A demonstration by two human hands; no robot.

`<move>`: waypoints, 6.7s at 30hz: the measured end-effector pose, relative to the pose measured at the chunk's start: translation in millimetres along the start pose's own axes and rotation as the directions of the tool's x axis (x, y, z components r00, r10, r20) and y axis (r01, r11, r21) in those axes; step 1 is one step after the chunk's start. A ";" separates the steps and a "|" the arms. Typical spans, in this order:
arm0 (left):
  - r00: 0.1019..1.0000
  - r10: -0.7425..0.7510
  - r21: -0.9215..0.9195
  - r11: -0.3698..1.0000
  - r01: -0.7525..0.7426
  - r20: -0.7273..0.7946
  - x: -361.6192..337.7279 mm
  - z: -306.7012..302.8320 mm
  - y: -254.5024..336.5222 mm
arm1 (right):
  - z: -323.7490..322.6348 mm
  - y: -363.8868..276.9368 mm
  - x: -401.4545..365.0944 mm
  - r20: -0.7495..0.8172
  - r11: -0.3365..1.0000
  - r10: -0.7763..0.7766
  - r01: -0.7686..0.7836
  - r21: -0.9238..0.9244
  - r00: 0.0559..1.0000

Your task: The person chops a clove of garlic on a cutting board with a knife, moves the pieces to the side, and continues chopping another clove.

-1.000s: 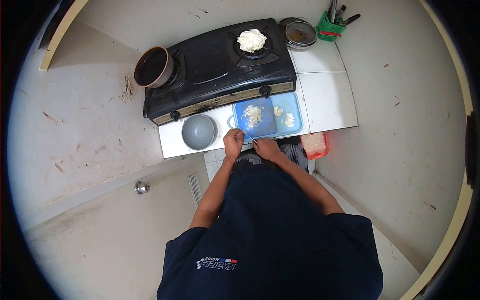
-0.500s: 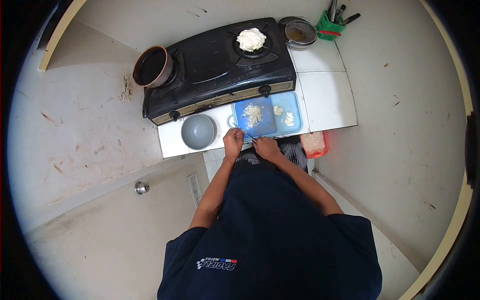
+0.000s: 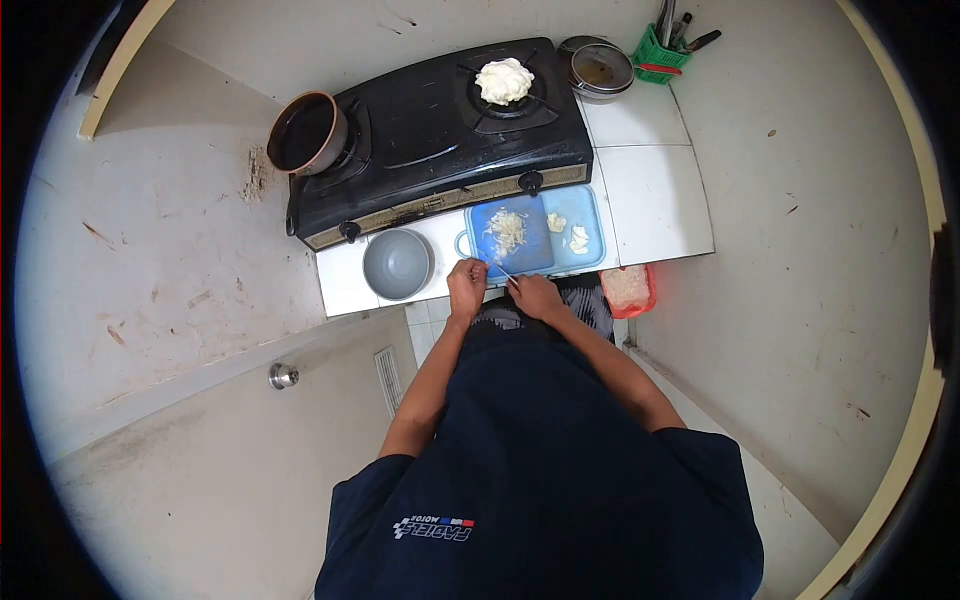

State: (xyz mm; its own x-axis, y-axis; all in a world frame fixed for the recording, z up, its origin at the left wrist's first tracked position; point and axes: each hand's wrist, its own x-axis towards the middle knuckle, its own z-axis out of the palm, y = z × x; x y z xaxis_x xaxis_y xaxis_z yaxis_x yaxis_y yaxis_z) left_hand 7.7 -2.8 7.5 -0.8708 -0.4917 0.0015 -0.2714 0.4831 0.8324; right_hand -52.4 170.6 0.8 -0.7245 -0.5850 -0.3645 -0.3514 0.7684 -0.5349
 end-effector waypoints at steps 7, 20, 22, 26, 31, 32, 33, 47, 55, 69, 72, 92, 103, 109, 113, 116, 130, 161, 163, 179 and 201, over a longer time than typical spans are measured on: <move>0.999 0.035 -0.026 0.999 -0.035 -0.007 -0.6 0.7 -5.3 | 1.2 4.5 -4.3 0.055 0.998 -0.047 0.044 0.048 0.997; 0.999 0.044 -0.004 0.999 -0.044 -0.020 -0.1 6.3 -16.9 | 0.3 -6.1 -3.9 -0.006 0.996 -0.076 0.076 -0.038 0.997; 0.999 0.044 0.009 0.999 -0.044 -0.021 -0.4 3.7 -13.2 | 0.6 -3.7 -7.9 -0.017 0.996 -0.088 0.087 -0.033 0.996; 1.000 0.029 0.015 0.999 -0.029 -0.012 -0.3 4.2 -11.5 | 3.9 -6.3 -0.9 0.008 0.998 -0.058 0.058 -0.036 0.998; 1.000 0.020 0.013 1.000 -0.019 -0.022 -2.3 2.2 -5.0 | 4.5 -3.4 -2.4 0.015 1.000 -0.025 0.026 -0.018 1.000; 1.000 0.012 0.008 1.000 -0.012 -0.017 -1.9 1.3 -2.5 | 2.5 -0.2 -4.3 0.031 1.000 -0.009 0.009 -0.007 0.999; 1.000 0.012 0.007 1.000 -0.012 -0.018 -1.4 1.0 -2.2 | 2.9 3.6 -4.1 0.031 1.000 -0.010 0.010 -0.008 0.999; 1.000 0.010 -0.036 0.999 -0.011 -0.029 -1.6 4.1 -8.7 | 8.4 11.1 -2.6 0.073 0.997 -0.039 0.034 0.062 0.997; 1.000 0.021 0.002 1.000 -0.021 -0.014 0.4 0.7 -3.9 | 5.2 5.5 -1.8 0.077 0.997 -0.033 0.027 0.067 0.997; 0.999 0.047 0.049 0.998 -0.046 -0.018 1.2 3.1 -8.6 | 0.4 -5.5 -2.6 0.026 0.997 -0.072 0.073 -0.030 0.997; 1.000 0.018 0.024 1.000 -0.018 -0.023 0.2 3.1 -7.2 | 1.3 -10.3 1.4 0.023 0.998 -0.052 0.053 -0.025 0.998; 0.999 -0.034 -0.076 0.997 0.031 -0.035 10.1 -1.4 6.9 | -48.0 31.1 32.7 -0.039 0.990 -0.098 0.094 -0.105 0.994; 0.865 0.223 0.083 0.954 -0.289 0.449 29.7 -5.0 42.6 | -99.5 23.5 23.1 -0.034 0.968 -0.168 0.159 -0.192 0.985; 0.850 0.159 0.229 0.923 -0.308 0.503 47.4 -15.3 25.7 | -111.8 30.4 0.0 -0.067 0.974 -0.173 0.161 -0.157 0.983; 0.857 0.183 0.234 0.916 -0.327 0.481 58.0 -17.5 22.1 | -115.7 38.7 -24.4 -0.119 0.988 -0.135 0.124 -0.095 0.984; 0.869 0.193 0.238 0.914 -0.327 0.455 63.2 -17.2 38.7 | -106.1 55.7 -42.9 -0.179 0.997 -0.068 0.073 0.017 0.982; 0.785 0.360 0.088 0.883 -0.462 0.504 86.3 91.2 83.3 | -88.9 106.1 -107.5 -0.394 0.865 0.380 -0.170 0.472 0.837; 0.975 -0.173 -0.508 0.833 0.219 0.138 19.5 100.1 93.4 | -120.1 110.0 -56.9 0.014 0.626 0.167 -0.117 0.771 0.986; 0.946 -0.266 -0.608 0.725 0.324 0.186 7.7 89.1 82.9 | -118.8 95.0 -45.1 0.055 0.653 0.110 -0.114 0.749 0.992; 0.850 -0.462 -0.405 0.848 0.341 -0.253 -17.7 36.9 5.4 | -59.9 35.3 -30.3 0.031 0.935 -0.246 0.229 0.271 0.969; 0.951 -0.290 -0.162 0.949 0.270 -0.109 5.0 30.3 -35.4 | -12.3 15.6 -21.5 0.059 0.992 -0.129 0.130 -0.007 0.990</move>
State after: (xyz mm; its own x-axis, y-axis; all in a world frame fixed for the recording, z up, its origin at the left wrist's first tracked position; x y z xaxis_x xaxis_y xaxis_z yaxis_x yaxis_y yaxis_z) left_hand 0.5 -0.5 -38.7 -0.7048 -0.6863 -0.1794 -0.4264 0.2078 0.8804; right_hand -49.6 198.3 9.7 -0.6370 -0.6936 -0.3364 -0.4465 0.6877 -0.5724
